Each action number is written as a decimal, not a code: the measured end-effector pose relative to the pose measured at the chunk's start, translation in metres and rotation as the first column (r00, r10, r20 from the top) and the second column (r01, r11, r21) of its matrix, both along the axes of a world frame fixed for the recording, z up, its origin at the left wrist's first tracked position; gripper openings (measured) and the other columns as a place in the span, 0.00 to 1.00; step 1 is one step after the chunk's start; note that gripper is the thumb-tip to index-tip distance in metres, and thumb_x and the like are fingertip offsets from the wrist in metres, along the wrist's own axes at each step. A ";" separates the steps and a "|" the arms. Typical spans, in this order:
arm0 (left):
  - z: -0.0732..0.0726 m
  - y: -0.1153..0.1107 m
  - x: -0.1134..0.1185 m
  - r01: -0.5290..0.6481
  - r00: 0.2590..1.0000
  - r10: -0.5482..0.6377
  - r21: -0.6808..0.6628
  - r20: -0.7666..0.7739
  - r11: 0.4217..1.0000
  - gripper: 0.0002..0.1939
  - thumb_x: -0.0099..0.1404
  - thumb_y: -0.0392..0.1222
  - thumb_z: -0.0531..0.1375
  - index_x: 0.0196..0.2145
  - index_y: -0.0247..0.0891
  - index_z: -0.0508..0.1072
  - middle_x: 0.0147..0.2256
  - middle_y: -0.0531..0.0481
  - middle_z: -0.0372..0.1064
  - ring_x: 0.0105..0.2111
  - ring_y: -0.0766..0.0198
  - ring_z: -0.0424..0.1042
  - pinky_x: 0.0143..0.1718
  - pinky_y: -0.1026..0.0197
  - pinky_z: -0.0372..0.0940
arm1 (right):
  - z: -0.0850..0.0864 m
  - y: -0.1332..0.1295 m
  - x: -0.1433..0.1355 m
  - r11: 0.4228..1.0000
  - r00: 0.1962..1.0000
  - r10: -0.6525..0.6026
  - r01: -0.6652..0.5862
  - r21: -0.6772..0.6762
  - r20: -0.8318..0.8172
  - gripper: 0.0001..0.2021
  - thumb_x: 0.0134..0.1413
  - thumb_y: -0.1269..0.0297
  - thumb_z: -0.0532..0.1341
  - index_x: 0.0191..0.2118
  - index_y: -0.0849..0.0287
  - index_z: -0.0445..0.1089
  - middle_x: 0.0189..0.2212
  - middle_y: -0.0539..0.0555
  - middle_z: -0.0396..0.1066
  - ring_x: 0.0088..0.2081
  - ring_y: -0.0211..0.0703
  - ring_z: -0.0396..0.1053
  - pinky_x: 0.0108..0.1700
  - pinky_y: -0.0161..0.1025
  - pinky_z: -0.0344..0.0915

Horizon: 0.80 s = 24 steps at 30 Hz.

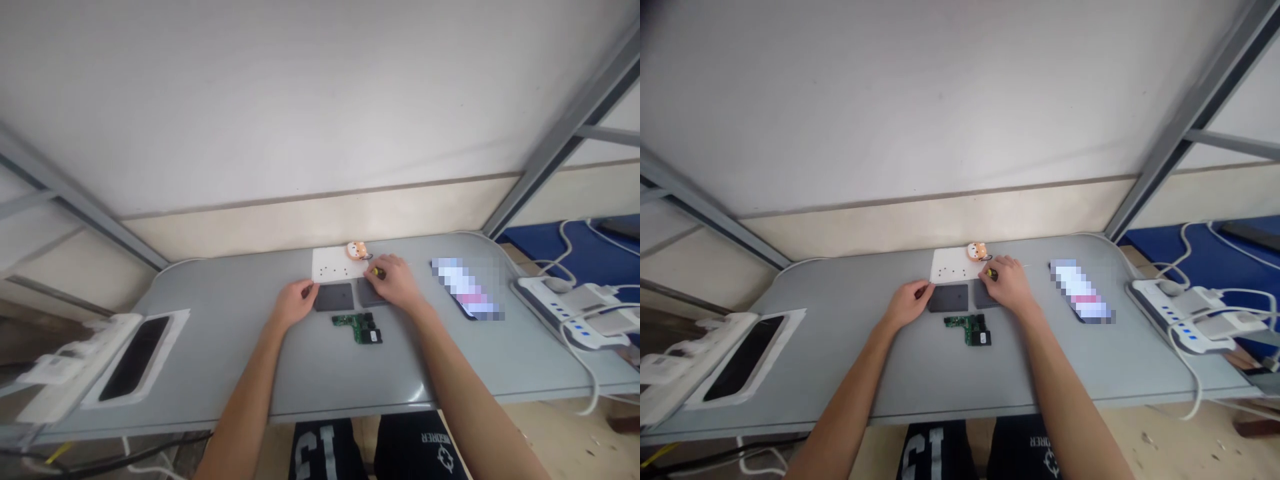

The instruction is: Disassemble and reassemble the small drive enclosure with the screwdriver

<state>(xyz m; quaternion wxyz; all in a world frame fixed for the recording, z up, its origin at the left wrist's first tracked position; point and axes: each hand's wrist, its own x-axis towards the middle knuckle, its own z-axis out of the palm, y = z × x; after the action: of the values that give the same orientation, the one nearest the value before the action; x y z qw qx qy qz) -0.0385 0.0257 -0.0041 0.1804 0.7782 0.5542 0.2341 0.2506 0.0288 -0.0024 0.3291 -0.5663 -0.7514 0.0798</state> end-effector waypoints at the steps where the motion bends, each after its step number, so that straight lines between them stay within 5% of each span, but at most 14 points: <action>1: 0.000 0.000 0.000 -0.002 1.000 0.002 -0.002 0.003 1.000 0.22 0.73 0.53 0.51 0.26 0.39 0.70 0.23 0.53 0.63 0.25 0.65 0.59 0.30 0.61 0.52 | 0.001 -0.004 -0.003 1.000 1.000 0.006 -0.006 0.005 0.004 0.09 0.63 0.59 0.61 0.34 0.53 0.74 0.36 0.55 0.75 0.41 0.50 0.68 0.47 0.47 0.60; 18: -0.001 -0.002 -0.003 0.000 0.997 0.001 -0.020 0.078 1.000 0.13 0.70 0.50 0.55 0.34 0.40 0.73 0.23 0.56 0.62 0.25 0.65 0.60 0.30 0.62 0.54 | 0.007 -0.016 0.004 1.000 1.000 0.025 -0.025 0.015 0.005 0.06 0.63 0.60 0.61 0.38 0.52 0.75 0.39 0.57 0.73 0.42 0.52 0.69 0.48 0.49 0.60; 24: 0.001 -0.003 -0.003 -0.002 0.998 0.004 -0.026 0.070 1.000 0.14 0.69 0.49 0.55 0.30 0.39 0.72 0.23 0.54 0.63 0.25 0.64 0.61 0.30 0.62 0.54 | 0.022 -0.058 -0.007 0.986 0.991 0.117 -0.124 0.112 0.070 0.09 0.67 0.62 0.56 0.40 0.54 0.74 0.38 0.57 0.75 0.40 0.50 0.69 0.44 0.48 0.60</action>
<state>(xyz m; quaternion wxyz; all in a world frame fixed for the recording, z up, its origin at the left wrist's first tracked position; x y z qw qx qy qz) -0.0419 0.0224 -0.0032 0.2095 0.7662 0.5516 0.2544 0.2439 -0.0291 0.0191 0.3321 -0.5020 -0.7977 0.0376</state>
